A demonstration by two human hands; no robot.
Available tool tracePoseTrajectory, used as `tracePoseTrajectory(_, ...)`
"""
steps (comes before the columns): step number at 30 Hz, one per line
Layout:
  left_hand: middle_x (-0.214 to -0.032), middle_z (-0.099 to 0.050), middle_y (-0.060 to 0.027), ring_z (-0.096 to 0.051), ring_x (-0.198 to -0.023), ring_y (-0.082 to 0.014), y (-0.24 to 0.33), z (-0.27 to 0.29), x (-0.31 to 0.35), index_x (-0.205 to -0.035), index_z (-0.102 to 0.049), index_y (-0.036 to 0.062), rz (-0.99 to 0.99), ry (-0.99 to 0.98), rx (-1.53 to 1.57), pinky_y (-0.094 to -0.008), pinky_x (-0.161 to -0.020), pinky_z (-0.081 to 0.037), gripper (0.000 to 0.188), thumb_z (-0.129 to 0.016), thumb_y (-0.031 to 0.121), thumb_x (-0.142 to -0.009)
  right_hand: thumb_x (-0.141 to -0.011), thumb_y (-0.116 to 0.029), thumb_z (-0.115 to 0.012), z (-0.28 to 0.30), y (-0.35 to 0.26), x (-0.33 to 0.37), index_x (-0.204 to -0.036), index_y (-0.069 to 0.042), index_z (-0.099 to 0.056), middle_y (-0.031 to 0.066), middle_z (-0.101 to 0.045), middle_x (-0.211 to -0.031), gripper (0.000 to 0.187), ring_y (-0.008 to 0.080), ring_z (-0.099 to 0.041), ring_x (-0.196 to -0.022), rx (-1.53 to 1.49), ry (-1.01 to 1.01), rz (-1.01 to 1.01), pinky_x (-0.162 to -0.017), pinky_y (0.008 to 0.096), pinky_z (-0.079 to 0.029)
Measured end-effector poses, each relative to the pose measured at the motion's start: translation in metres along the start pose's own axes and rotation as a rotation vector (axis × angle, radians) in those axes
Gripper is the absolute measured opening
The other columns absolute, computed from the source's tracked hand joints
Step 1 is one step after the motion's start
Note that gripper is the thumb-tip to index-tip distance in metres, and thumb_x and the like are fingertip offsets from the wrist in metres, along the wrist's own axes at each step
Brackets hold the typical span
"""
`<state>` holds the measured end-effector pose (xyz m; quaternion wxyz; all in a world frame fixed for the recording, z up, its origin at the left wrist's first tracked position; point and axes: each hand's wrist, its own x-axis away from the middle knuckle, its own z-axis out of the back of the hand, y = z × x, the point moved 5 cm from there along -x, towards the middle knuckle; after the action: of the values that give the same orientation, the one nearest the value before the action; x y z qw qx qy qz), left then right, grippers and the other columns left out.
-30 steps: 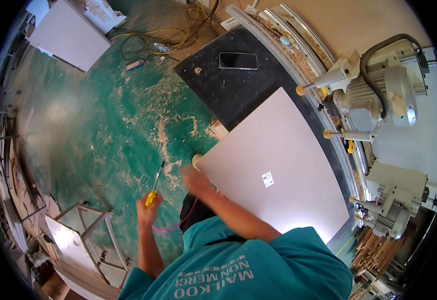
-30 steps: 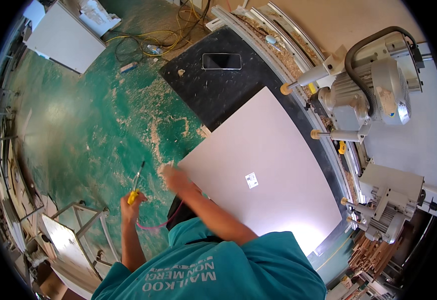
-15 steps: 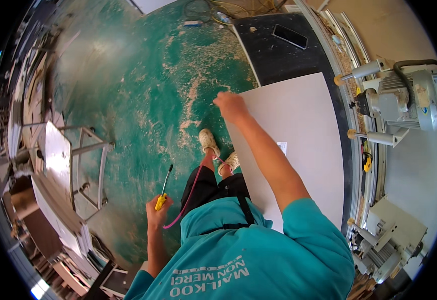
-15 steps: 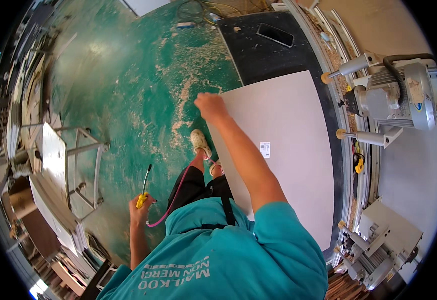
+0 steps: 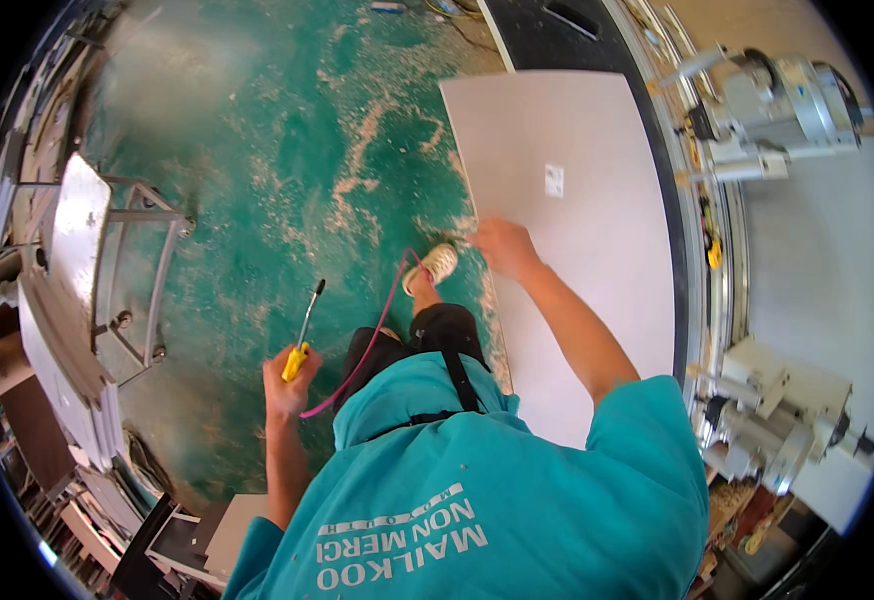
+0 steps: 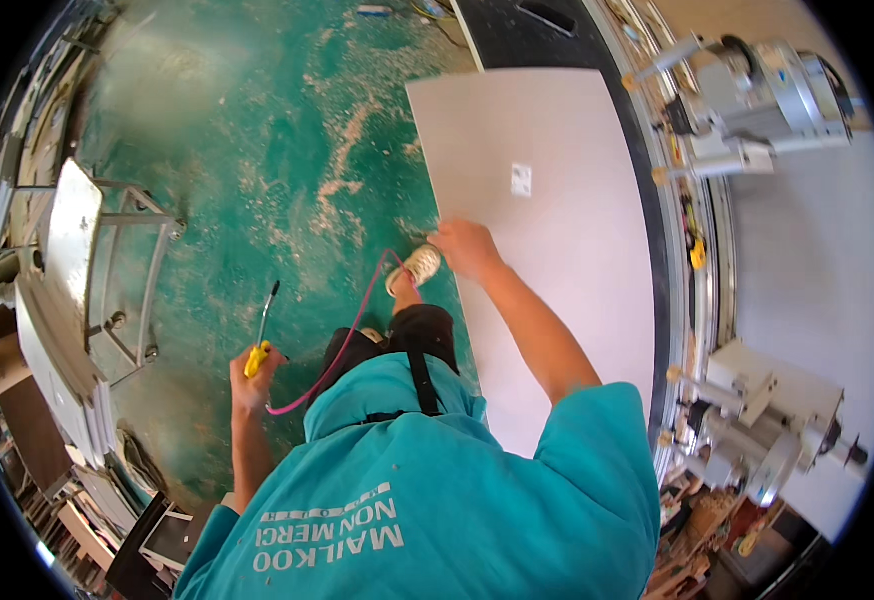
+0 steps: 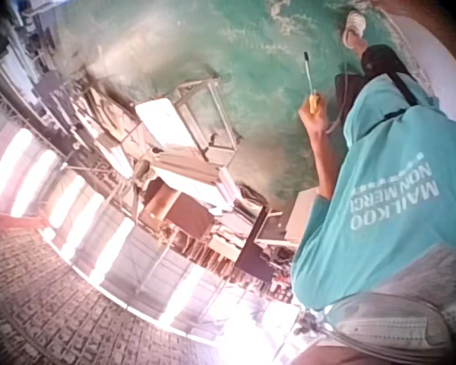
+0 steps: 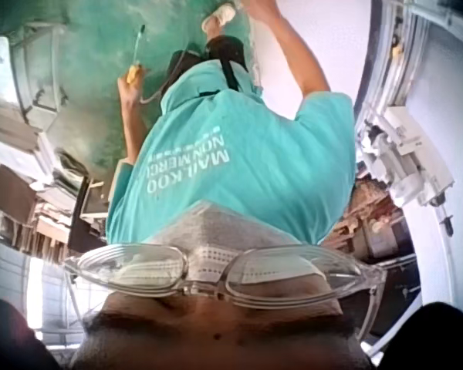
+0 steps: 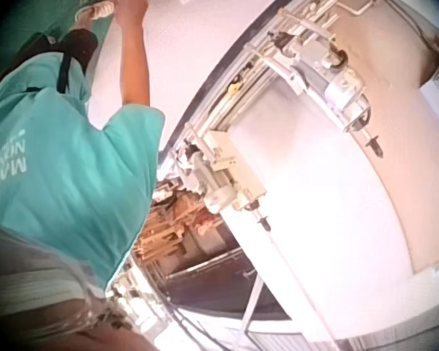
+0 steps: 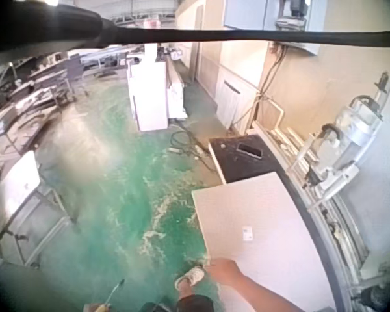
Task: The person places a wood panel onto a machine, aligns it using a ruler, and uses the machine to drill holes into the panel. They repeat this process with several panels, moving them to a stack and blowing away wood chips with an air gun.
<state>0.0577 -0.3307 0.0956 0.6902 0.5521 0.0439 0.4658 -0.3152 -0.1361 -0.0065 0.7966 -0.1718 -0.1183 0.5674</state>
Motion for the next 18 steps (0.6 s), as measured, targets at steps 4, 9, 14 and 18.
tracePoseTrajectory(4, -0.068, -0.061, -0.0016, -0.054, -0.065, -0.0078, -0.043, -0.004, 0.032, -0.078, -0.063, 0.0001, -0.065, -0.118, -0.005, -0.0255, -0.059, -0.042, 0.018, -0.066, 0.017, -0.084, -0.082, -0.010, -0.064, -0.017, -0.062, 0.176, -0.095, -0.017, -0.074, 0.0063, -0.063, -0.080, 0.017, 0.0289, -0.063, -0.079, -0.045, 0.108, -0.172, -0.063, 0.0420, -0.051)
tracePoseTrajectory(9, -0.070, -0.061, -0.0003, -0.053, -0.065, -0.0076, -0.071, 0.011, 0.111, -0.079, -0.064, 0.0010, -0.025, -0.181, -0.014, -0.0256, -0.060, -0.042, 0.016, -0.065, 0.016, -0.086, -0.079, -0.009, -0.071, -0.041, -0.124, 0.351, -0.097, -0.016, -0.074, 0.0068, -0.069, -0.091, 0.020, 0.0284, -0.065, -0.081, -0.025, 0.137, -0.242, -0.068, 0.0387, -0.054)
tracePoseTrajectory(14, -0.071, -0.060, 0.0008, -0.049, -0.064, -0.0058, -0.111, 0.004, 0.192, -0.078, -0.063, 0.0016, 0.016, -0.147, 0.044, -0.0236, -0.058, -0.038, 0.015, -0.065, 0.015, -0.085, -0.084, -0.019, -0.069, -0.028, -0.066, 0.338, -0.095, -0.009, -0.072, 0.0130, -0.065, -0.089, 0.015, 0.0323, -0.063, -0.088, -0.249, 0.097, -0.718, -0.080, 0.0394, -0.050)
tracePoseTrajectory(18, -0.072, -0.060, 0.0005, -0.049, -0.065, -0.0057, -0.137, -0.020, 0.245, -0.079, -0.062, 0.0017, -0.102, -0.124, 0.030, -0.0229, -0.059, -0.038, 0.014, -0.063, 0.014, -0.086, -0.084, -0.014, -0.065, -0.025, -0.080, 0.335, -0.095, -0.016, -0.074, 0.0095, -0.062, -0.083, 0.015, 0.0301, -0.061, -0.082, -0.045, 0.272, -0.391, -0.069, 0.0409, -0.049)
